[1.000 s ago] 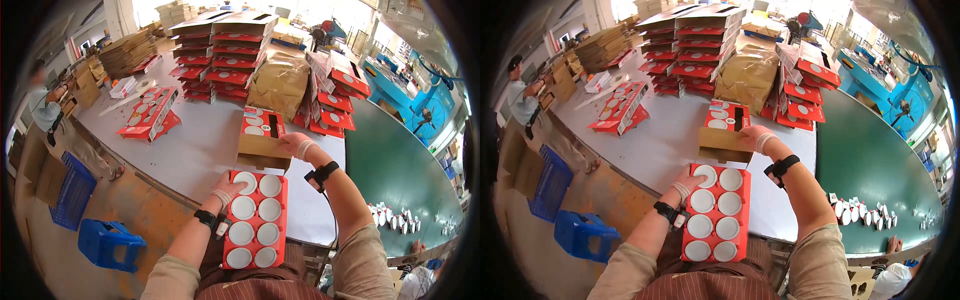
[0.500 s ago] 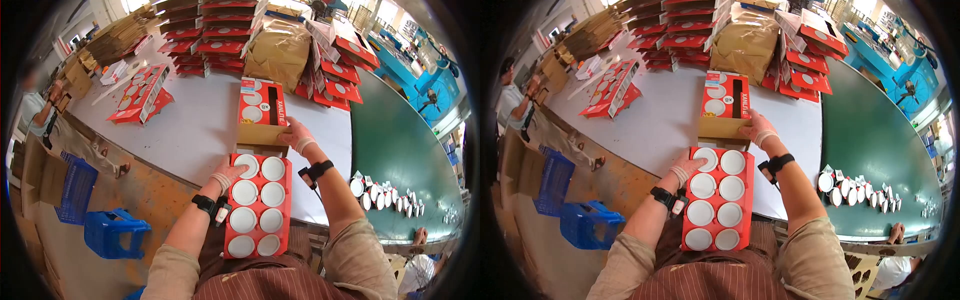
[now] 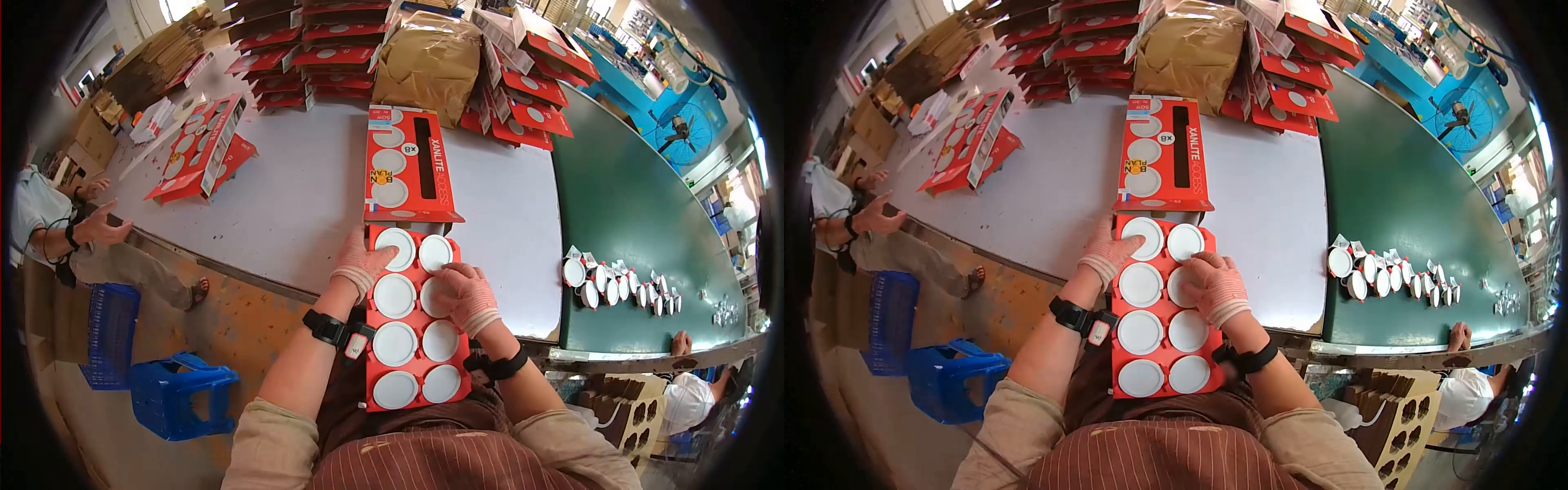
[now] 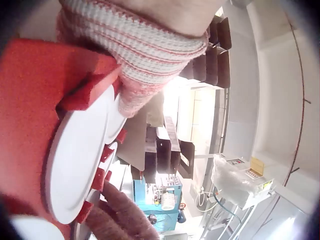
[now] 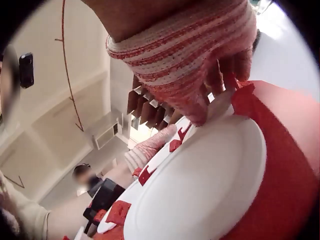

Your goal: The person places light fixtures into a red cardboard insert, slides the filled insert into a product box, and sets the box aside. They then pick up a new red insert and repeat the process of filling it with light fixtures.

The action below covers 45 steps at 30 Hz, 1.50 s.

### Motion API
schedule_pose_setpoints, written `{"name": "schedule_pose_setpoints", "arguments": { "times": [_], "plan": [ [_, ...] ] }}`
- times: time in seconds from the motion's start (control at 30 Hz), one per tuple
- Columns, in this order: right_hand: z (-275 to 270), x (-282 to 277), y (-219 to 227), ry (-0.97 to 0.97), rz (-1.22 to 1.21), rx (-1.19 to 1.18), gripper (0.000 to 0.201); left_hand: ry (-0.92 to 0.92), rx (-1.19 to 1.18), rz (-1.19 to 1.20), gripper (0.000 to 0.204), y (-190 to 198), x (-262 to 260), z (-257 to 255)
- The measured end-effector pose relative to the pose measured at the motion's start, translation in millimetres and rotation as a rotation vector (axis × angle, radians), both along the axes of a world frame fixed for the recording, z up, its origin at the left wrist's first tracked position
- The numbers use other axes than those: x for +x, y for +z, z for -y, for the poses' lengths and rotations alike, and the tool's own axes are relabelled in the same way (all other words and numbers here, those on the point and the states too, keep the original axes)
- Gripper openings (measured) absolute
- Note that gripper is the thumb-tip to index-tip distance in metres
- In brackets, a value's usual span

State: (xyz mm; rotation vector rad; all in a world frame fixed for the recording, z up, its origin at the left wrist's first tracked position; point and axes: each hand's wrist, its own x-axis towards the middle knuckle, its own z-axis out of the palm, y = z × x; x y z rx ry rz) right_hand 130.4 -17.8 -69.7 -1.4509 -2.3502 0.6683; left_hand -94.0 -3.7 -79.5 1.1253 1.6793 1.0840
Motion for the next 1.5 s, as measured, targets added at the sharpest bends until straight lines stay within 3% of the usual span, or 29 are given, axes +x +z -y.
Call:
{"name": "schedule_pose_setpoints", "arguments": {
  "times": [0.07, 0.2, 0.3, 0.47, 0.6, 0.97, 1.23, 1.4, 1.5],
  "plan": [
    [-1.4, 1.7, -4.5, -0.05, -0.112, -0.127, 0.04, 0.018, 0.011, -0.01, 0.062, 12.5, 3.6, 3.5],
    [-6.8, 7.0, -7.9, 0.032, -0.077, -0.103, 0.039, 0.021, 0.038, -0.018, 0.061, 0.1, 3.9, -2.6],
    [-9.2, 8.5, -8.8, -0.017, -0.192, -0.238, 0.036, 0.0, -0.076, -0.069, 0.065, 7.5, 4.5, -2.3],
    [-15.7, 14.6, -7.6, 0.008, -0.387, -0.353, 0.03, -0.042, -0.017, 0.086, 0.068, -3.3, 6.1, -5.4],
    [-18.9, 21.5, -7.1, 0.032, -0.399, -0.388, 0.03, -0.049, 0.066, 0.009, 0.067, 11.1, 10.4, -2.3],
    [-18.3, 32.9, -11.3, 0.032, -0.59, -0.372, 0.028, 0.005, 0.033, -0.126, 0.061, 39.7, 24.3, -0.4],
    [-8.6, 35.6, 1.4, 0.02, -0.657, -0.333, 0.026, -0.029, 0.063, -0.044, 0.056, 55.9, 27.0, 5.5],
    [-1.8, 33.2, 17.7, -0.038, -0.64, -0.288, 0.021, -0.026, 0.089, -0.015, 0.054, 51.5, 33.4, 4.0],
    [-1.5, 30.9, 22.6, -0.06, -0.641, -0.272, 0.017, -0.019, 0.154, -0.115, 0.053, 51.4, 34.7, 3.8]
  ]
}}
